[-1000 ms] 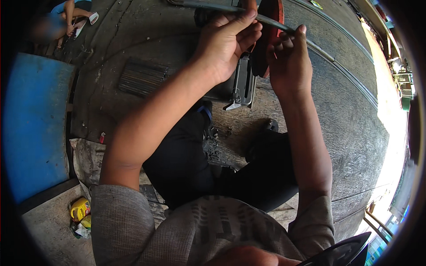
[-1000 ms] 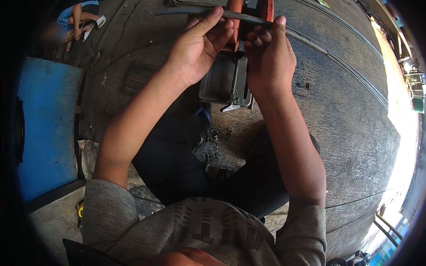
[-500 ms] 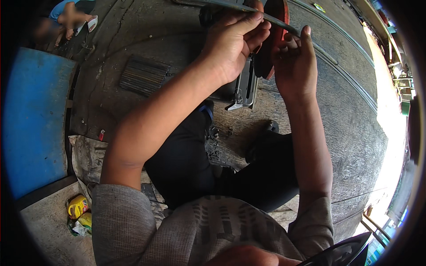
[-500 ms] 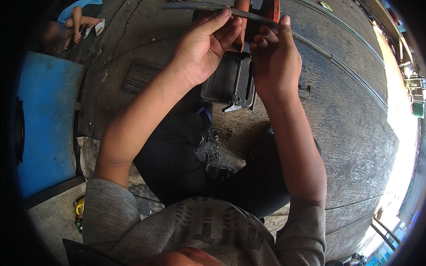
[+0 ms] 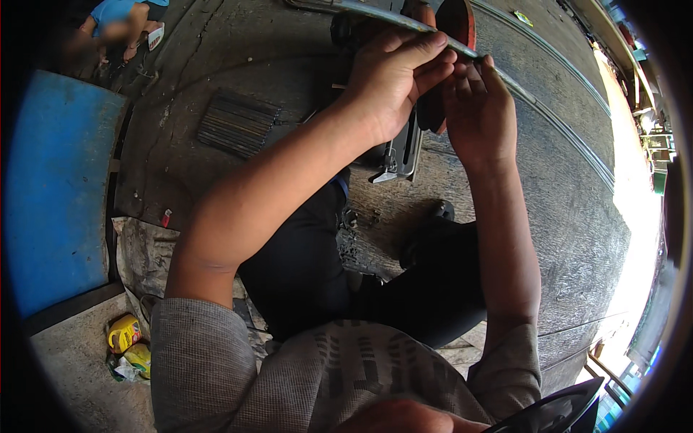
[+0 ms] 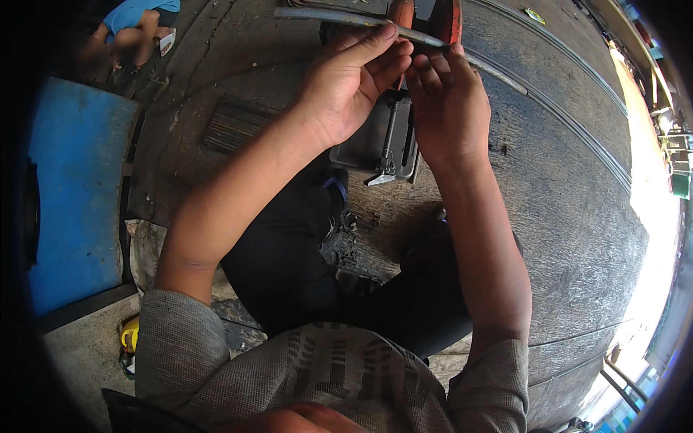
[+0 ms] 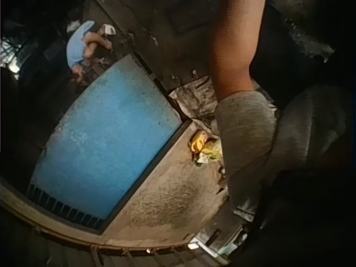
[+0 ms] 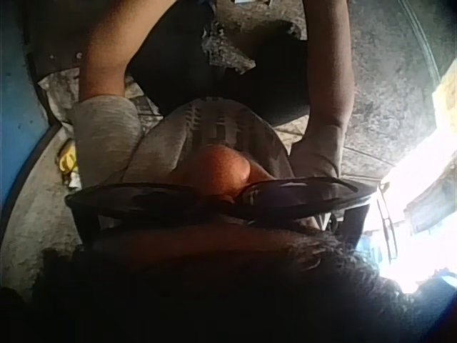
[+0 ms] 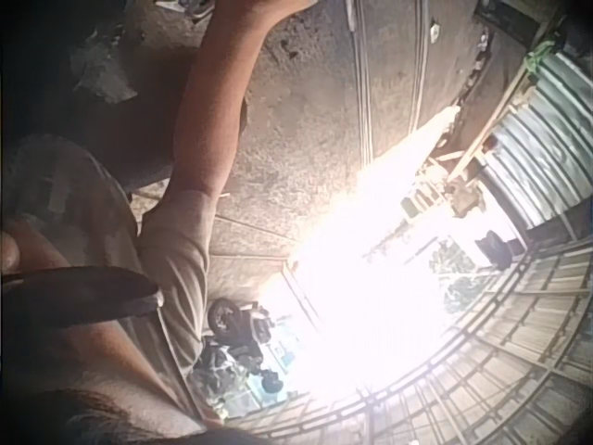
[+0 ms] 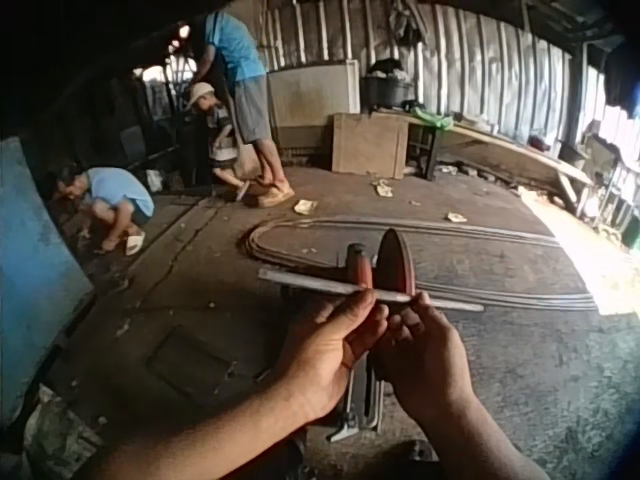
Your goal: Using a metal chop saw to cut metal rods to length.
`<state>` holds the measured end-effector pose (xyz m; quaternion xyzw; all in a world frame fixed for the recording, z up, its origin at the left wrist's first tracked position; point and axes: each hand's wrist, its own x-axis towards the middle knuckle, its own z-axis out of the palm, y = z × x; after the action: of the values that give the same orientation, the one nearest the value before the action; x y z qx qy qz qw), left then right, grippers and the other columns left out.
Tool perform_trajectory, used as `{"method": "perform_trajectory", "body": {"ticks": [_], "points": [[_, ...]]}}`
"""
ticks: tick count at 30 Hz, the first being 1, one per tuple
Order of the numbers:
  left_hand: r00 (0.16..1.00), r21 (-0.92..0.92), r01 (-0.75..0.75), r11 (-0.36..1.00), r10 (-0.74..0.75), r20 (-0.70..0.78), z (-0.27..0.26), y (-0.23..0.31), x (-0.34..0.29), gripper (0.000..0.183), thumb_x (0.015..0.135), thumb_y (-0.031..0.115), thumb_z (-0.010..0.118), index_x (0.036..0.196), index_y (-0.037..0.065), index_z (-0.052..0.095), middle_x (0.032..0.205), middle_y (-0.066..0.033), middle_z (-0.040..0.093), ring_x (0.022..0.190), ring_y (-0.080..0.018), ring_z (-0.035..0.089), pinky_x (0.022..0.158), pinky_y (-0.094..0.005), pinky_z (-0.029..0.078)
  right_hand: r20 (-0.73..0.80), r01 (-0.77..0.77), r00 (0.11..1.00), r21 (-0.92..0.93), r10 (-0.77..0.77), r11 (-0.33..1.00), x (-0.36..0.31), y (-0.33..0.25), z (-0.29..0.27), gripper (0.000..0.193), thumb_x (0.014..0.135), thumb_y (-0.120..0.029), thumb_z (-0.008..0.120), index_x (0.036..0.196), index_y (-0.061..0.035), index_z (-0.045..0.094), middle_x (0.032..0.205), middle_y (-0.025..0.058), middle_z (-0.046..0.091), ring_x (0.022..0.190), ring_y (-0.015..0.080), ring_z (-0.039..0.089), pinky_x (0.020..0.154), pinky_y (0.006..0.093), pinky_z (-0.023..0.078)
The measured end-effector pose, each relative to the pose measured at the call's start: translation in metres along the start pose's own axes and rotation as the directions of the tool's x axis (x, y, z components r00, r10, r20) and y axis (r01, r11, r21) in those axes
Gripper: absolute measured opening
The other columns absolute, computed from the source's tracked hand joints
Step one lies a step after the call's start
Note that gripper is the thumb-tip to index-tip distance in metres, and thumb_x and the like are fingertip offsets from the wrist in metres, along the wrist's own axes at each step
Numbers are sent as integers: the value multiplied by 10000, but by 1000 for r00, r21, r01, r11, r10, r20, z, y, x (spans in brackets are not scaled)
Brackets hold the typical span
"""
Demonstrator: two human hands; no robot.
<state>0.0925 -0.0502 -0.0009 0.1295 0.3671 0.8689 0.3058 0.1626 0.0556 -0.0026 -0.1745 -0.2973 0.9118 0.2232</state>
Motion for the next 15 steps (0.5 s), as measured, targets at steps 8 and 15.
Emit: {"method": "perform_trajectory", "body": {"ticks": [8, 15], "points": [[1000, 1, 8, 1000, -8, 18, 5, -1, -3, 208, 862, 172, 663, 1022, 55, 602, 926, -19, 622, 870, -120, 618, 805, -253, 536, 50, -54, 997, 68, 51, 996, 4, 1, -6, 208, 973, -207, 446, 1102, -50, 491, 1002, 52, 553, 928, 160, 533, 879, 312, 442], [1000, 15, 10, 1000, -10, 25, 7, -2, -4, 198, 862, 177, 663, 1004, 57, 595, 939, -28, 623, 858, -122, 618, 787, -251, 540, 48, -50, 998, 51, 48, 997, 0, -1, -1, 212, 979, -216, 431, 1085, -42, 491, 1000, 52, 554, 928, 157, 532, 873, 313, 440]]}}
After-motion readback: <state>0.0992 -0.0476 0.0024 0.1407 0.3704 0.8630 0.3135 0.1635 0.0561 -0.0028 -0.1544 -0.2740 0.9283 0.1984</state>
